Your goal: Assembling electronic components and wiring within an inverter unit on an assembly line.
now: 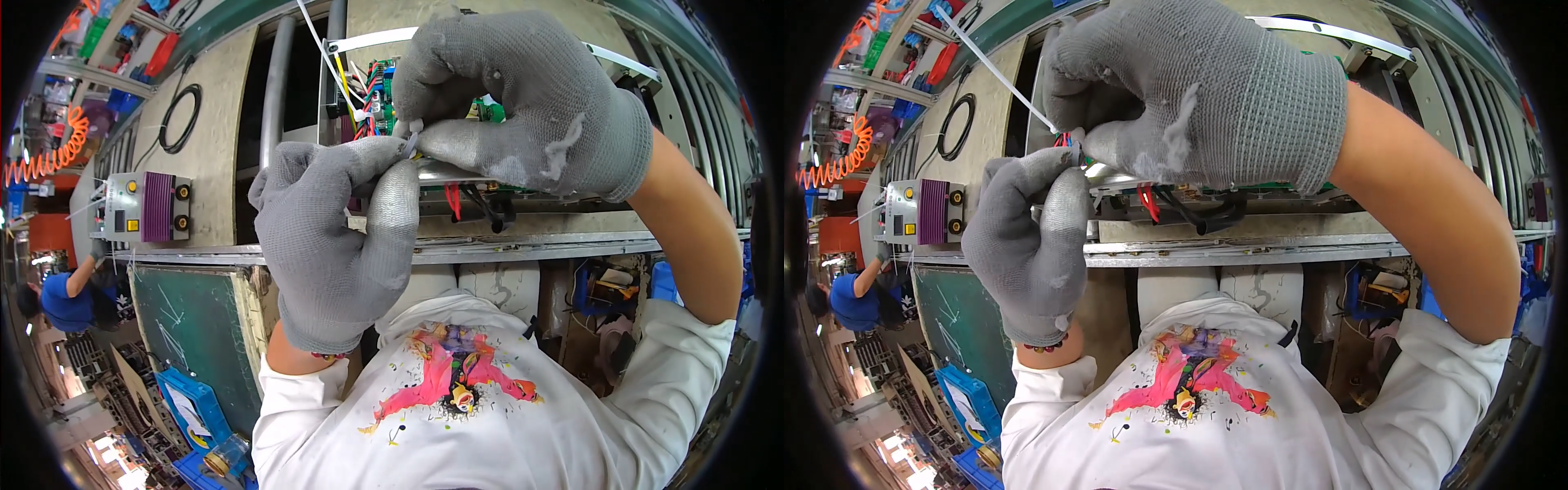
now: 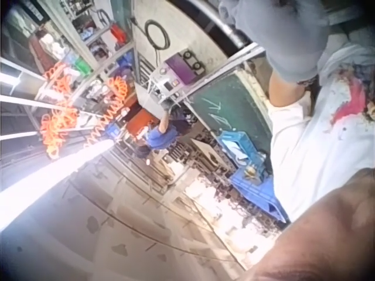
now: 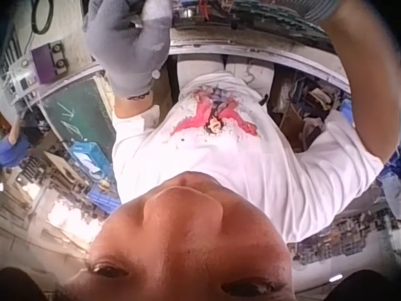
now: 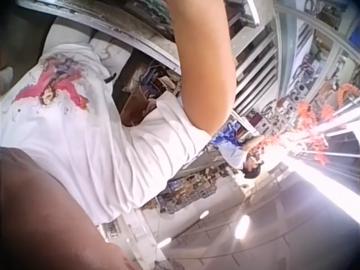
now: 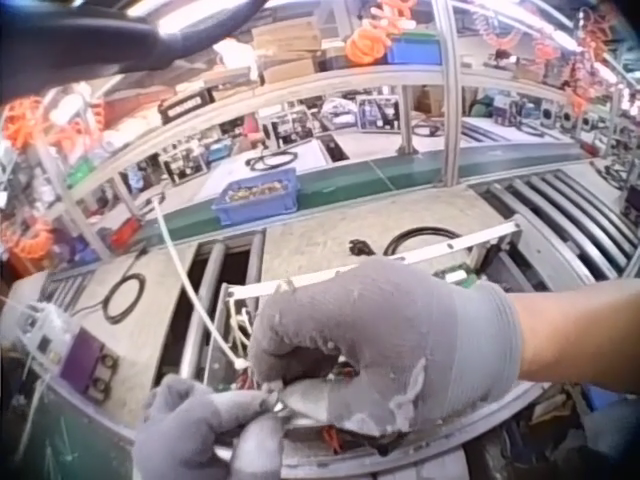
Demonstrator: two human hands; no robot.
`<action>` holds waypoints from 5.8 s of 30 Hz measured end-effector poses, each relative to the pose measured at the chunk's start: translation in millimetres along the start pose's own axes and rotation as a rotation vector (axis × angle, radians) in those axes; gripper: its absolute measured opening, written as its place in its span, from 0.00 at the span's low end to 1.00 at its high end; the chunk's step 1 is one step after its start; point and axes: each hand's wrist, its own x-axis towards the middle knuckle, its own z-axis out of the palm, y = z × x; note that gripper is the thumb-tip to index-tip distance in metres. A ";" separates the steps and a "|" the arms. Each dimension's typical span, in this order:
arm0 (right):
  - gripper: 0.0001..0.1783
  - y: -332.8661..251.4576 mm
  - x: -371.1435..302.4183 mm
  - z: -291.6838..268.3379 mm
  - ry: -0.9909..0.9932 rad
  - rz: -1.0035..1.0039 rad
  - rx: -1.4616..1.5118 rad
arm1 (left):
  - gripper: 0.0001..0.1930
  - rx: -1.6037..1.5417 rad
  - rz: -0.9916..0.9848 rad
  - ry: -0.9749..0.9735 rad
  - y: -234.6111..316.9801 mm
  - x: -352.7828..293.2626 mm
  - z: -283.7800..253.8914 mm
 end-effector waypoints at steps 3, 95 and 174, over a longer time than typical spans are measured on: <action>0.12 14.4 -1.1 8.4 0.017 -0.224 -0.073 | 0.07 -0.011 -0.005 -0.012 3.2 3.0 0.9; 0.12 22.0 -165.6 139.8 0.603 0.053 -0.436 | 0.14 -0.691 -0.193 -0.459 0.4 -99.0 46.4; 0.33 -19.2 -43.2 30.3 -0.208 0.024 -0.796 | 0.17 -0.400 -0.040 0.280 -4.1 -55.4 67.2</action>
